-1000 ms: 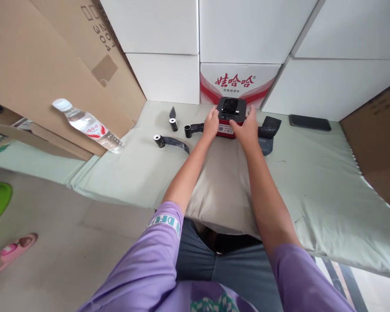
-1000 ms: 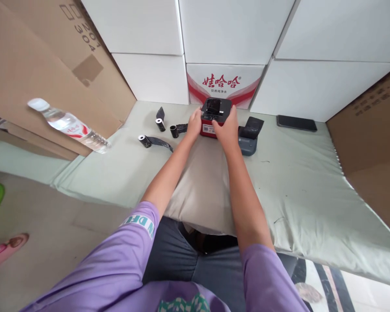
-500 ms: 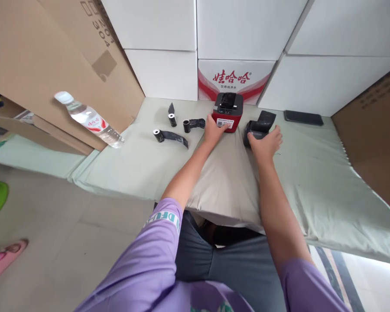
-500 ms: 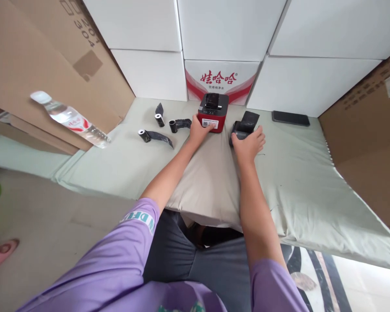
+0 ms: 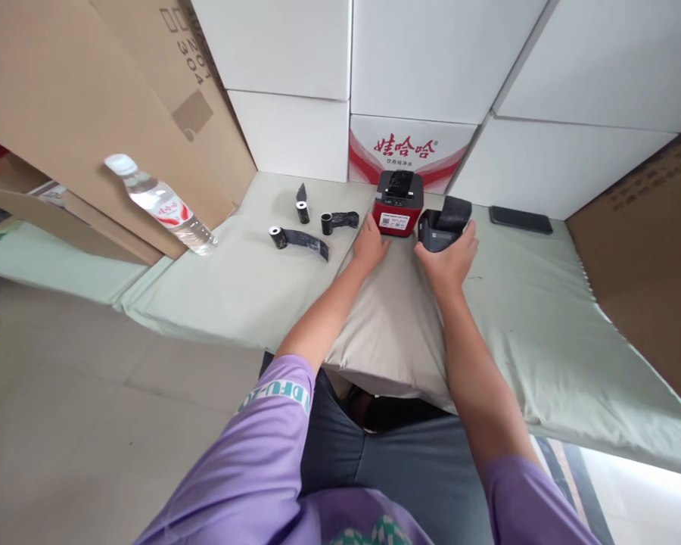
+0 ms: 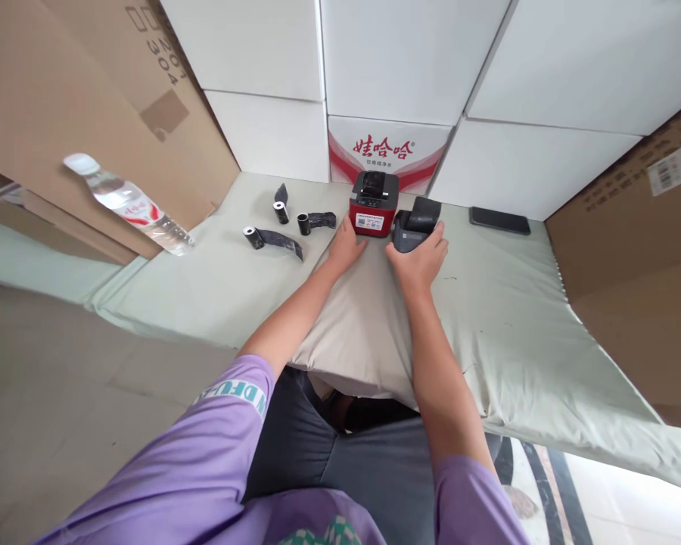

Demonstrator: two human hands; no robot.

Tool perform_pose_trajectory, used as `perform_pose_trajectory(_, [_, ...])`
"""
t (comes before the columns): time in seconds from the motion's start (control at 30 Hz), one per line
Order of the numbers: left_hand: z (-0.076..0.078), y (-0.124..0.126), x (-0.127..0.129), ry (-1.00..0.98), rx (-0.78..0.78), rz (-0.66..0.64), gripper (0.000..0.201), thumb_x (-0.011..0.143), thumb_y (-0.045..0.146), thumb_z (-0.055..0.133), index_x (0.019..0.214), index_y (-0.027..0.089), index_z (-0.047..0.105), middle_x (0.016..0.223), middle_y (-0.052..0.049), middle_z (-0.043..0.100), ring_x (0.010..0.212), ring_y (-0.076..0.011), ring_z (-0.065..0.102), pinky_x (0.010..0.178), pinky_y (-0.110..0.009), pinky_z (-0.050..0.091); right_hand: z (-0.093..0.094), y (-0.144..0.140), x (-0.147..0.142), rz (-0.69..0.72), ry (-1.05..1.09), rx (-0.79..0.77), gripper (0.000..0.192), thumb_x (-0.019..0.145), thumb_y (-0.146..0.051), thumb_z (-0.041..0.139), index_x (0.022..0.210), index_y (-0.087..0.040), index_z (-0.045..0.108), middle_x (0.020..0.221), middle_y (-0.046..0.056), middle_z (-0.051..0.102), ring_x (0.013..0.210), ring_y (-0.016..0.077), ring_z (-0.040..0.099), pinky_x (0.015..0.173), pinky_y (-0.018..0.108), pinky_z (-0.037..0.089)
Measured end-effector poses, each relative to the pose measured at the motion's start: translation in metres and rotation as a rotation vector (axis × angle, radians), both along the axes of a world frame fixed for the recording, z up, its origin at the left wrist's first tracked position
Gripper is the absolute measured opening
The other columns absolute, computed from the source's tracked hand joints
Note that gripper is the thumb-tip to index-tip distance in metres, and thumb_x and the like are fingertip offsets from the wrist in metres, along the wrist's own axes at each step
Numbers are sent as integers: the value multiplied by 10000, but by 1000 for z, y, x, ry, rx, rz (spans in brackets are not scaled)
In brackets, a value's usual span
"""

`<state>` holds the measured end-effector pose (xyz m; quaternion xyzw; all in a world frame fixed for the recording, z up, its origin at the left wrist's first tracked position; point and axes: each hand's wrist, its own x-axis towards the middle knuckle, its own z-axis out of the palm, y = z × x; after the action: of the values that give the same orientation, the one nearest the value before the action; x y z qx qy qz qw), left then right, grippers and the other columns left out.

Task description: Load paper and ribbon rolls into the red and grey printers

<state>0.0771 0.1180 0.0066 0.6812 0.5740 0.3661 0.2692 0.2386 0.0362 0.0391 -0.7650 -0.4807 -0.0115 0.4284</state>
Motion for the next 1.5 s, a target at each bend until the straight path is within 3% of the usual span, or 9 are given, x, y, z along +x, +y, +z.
perform_pose_trajectory(0.1, [-3,-21,-9,197,-58,-45,830,1008,362,631,1672,2,287,1799,-289,235,1719,-381,192,1426,-508,109,14,-12,-14,72,-4,77,1170,617,-455,798,1611,-104,289,1428,275,550,1370,438,524,1211,613,432])
perform_pose_trajectory(0.23, [-1,-48,-22,441,-99,-112,736,1043,473,528,1682,128,404,1825,-159,254,1735,-362,129,1423,-581,46,21,-22,-30,144,1,70,1176,643,-456,813,1622,-111,262,1453,271,541,1401,425,505,1241,593,412])
perform_pose_trajectory(0.37, [7,-53,-39,439,-23,-116,538,1044,322,496,1543,149,603,1737,-171,449,1667,-371,347,1379,-558,245,10,-24,-46,215,1,7,1202,631,-453,833,1631,-137,246,1444,254,534,1415,436,495,1199,615,441])
perform_pose_trajectory(0.5, [16,-43,-54,197,-11,-14,430,1059,216,391,1299,199,747,1313,-146,790,1284,-301,718,1152,-451,501,-8,-24,-63,255,-27,-93,1232,634,-461,839,1642,-108,224,1404,263,561,1359,437,537,1160,620,454])
perform_pose_trajectory(0.8, [18,-45,-55,228,110,64,406,1110,362,402,1020,217,770,979,-123,814,1055,-304,758,1101,-465,459,-18,-39,-88,252,-106,-149,1293,636,-444,865,1673,-139,155,1455,276,532,1366,481,523,1156,700,406])
perform_pose_trajectory(0.97, [21,-46,-59,244,165,27,358,1104,292,389,1032,228,733,1050,-116,802,1096,-298,742,1055,-434,472,-16,-48,-95,364,-28,-120,1323,653,-462,857,1683,-159,84,1525,280,459,1462,482,427,1137,668,466])
perform_pose_trajectory(1.23, [14,-33,-63,141,84,-94,348,1124,342,377,1040,252,702,1085,-79,791,1114,-276,731,1012,-395,507,-16,-51,-97,333,-14,-174,1431,639,-550,894,1706,-58,77,1504,322,438,1435,483,445,1154,643,465])
perform_pose_trajectory(1.37, [10,-30,-60,134,-14,-97,343,1122,319,392,1036,245,716,1207,-77,781,1283,-294,672,1168,-490,444,-28,-32,-76,406,62,-31,1258,759,-653,743,1690,-68,132,1549,290,449,1448,413,472,1246,623,391])
perform_pose_trajectory(1.5, [4,-31,-56,149,-4,-86,360,1127,287,384,1040,246,731,1309,-73,745,1388,-284,602,1283,-550,334,-49,-7,-58,485,364,94,910,936,-737,463,1643,-201,262,1449,172,565,1325,291,613,1205,547,466])
